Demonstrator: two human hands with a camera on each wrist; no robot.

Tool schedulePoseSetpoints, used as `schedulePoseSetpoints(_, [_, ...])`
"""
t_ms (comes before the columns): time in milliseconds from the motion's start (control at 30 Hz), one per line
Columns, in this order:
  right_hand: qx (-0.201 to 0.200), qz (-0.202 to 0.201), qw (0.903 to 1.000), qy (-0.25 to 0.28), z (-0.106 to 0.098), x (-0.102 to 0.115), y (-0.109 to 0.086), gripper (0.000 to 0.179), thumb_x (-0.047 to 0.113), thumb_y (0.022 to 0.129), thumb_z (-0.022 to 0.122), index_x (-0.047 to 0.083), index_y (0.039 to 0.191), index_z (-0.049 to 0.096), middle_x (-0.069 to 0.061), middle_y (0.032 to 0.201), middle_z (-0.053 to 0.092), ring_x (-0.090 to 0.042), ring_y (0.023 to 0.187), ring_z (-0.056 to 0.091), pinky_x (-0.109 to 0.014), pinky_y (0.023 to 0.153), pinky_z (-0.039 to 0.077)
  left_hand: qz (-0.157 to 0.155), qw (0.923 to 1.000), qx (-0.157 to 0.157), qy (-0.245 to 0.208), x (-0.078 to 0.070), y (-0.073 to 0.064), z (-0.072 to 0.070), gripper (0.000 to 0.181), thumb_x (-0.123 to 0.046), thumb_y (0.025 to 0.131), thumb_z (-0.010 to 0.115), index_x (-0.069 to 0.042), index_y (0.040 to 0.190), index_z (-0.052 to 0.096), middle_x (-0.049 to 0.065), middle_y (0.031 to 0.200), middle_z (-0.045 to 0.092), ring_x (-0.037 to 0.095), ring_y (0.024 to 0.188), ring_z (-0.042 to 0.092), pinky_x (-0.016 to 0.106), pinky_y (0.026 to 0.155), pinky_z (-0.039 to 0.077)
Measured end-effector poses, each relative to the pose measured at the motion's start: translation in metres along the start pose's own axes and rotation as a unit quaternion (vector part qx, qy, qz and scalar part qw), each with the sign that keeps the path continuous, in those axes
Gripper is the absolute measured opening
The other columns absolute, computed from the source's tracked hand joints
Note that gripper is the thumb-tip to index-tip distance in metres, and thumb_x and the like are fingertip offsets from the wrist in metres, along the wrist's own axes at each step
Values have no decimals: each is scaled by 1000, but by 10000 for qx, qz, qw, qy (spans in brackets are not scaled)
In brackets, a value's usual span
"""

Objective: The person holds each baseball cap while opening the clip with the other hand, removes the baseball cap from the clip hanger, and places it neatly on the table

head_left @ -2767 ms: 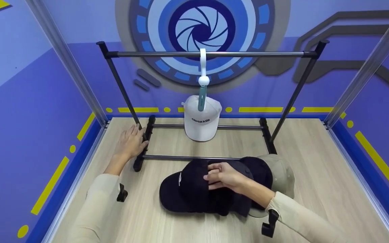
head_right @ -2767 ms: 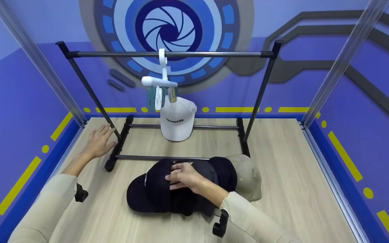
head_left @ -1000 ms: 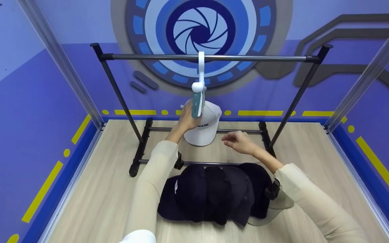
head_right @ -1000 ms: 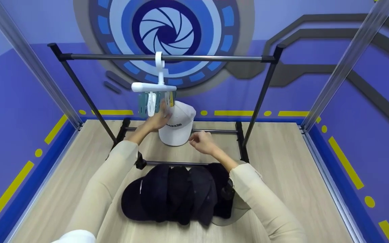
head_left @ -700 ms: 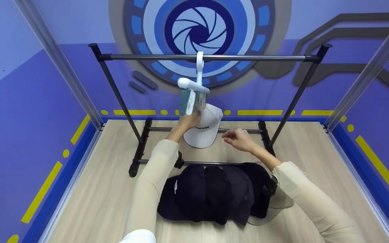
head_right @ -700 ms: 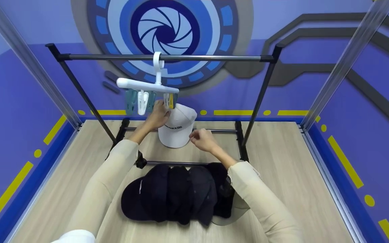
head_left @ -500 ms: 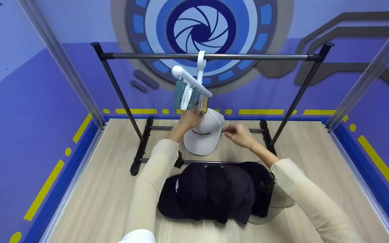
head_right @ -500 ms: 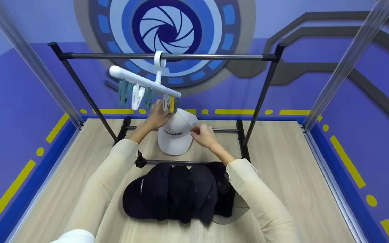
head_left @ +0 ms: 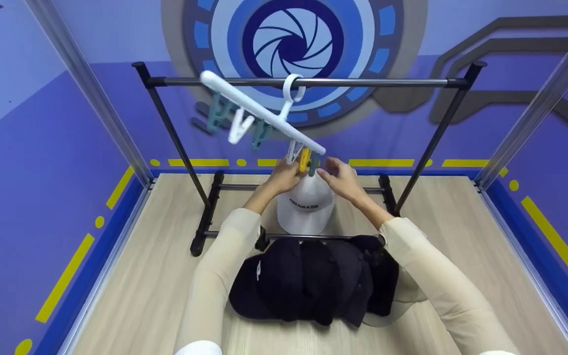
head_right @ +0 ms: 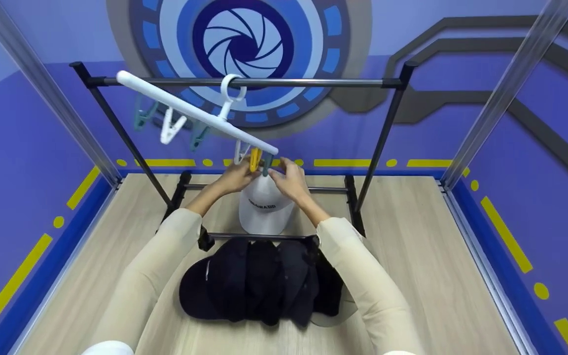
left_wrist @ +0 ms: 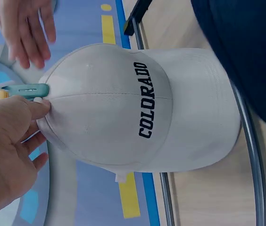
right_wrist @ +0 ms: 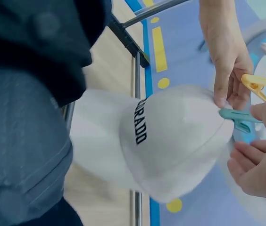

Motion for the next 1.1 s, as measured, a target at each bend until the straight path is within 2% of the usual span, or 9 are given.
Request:
schedulePoseSetpoints(67, [-124, 134, 9998, 52, 1, 0, 4, 46, 24, 102, 63, -8, 134, 59, -27, 128, 66, -38, 120, 65, -46, 103, 53, -27, 9999, 84, -141, -6, 2, 3, 19, -10, 101, 62, 5, 111, 66, 24, 121, 66, 41, 115, 63, 55, 102, 46])
schedulePoseSetpoints(133, [-270, 263, 9991, 168, 0, 0, 6, 39, 26, 102, 63, -6, 124, 65, -23, 116, 70, -29, 103, 67, -36, 90, 55, -83, 9994, 196, -286, -11, 4, 7, 22, -13, 102, 61, 1, 118, 66, 19, 128, 66, 36, 119, 63, 52, 105, 45])
schedulePoseSetpoints(200, [-494, 363, 9976, 321, -1, 0, 7, 34, 26, 102, 64, -5, 115, 69, -19, 106, 72, -20, 90, 63, -28, 78, 50, -39, 9990, 226, -387, -16, 6, 9, 24, -14, 102, 61, -1, 121, 67, 17, 132, 65, 33, 124, 62, 51, 109, 44])
schedulePoseSetpoints(267, [-717, 499, 9949, 496, -2, 0, 8, 33, 27, 101, 65, -4, 113, 71, -17, 102, 73, -13, 84, 59, -21, 72, 45, -86, 9985, 296, -461, -19, 6, 11, 30, -17, 103, 61, -5, 130, 65, 14, 139, 62, 30, 130, 60, 52, 114, 40])
schedulePoseSetpoints(400, [-984, 676, 9908, 635, -6, 0, 9, 35, 25, 98, 69, -3, 119, 73, -21, 112, 76, -18, 96, 69, -25, 83, 51, -86, 9980, 243, -577, -22, 8, 12, 29, -18, 103, 62, -7, 129, 67, 12, 138, 64, 29, 131, 59, 46, 116, 41])
schedulePoseSetpoints(533, [-1087, 860, 9879, 690, -8, 1, 9, 37, 26, 96, 73, -1, 121, 74, -21, 116, 75, -25, 108, 69, -35, 95, 52, -108, 9982, 228, -539, -22, 10, 12, 28, -18, 102, 63, -7, 127, 68, 11, 136, 65, 28, 131, 59, 42, 113, 44])
schedulePoseSetpoints(667, [-1236, 898, 9859, 684, -10, 0, 9, 36, 27, 94, 76, -1, 116, 76, -20, 111, 76, -21, 102, 68, -32, 91, 52, -106, 9984, 250, -497, -21, 11, 13, 31, -19, 102, 63, -7, 130, 66, 12, 136, 66, 28, 129, 60, 43, 110, 46])
schedulePoseSetpoints(833, [-1363, 907, 9840, 701, -12, 0, 9, 33, 27, 92, 78, 0, 110, 79, -20, 104, 77, -19, 94, 68, -26, 83, 49, -92, 9974, 181, -696, -21, 10, 13, 26, -18, 101, 64, -4, 123, 68, 15, 124, 69, 29, 116, 65, 43, 102, 49])
schedulePoseSetpoints(1100, [-1331, 1347, 9766, 1021, -17, 3, 11, 35, 27, 90, 79, 3, 115, 77, -18, 110, 76, -19, 106, 67, -31, 93, 51, -264, 9971, 218, -687, -23, 7, 13, 23, -21, 102, 63, -2, 116, 66, 14, 116, 70, 29, 113, 64, 44, 106, 45])
Point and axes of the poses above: each hand's wrist, its own y-axis towards the middle knuckle, its own z-axis out of the palm, x = y × z, the point moved 1 cm from there along y, towards the middle knuckle
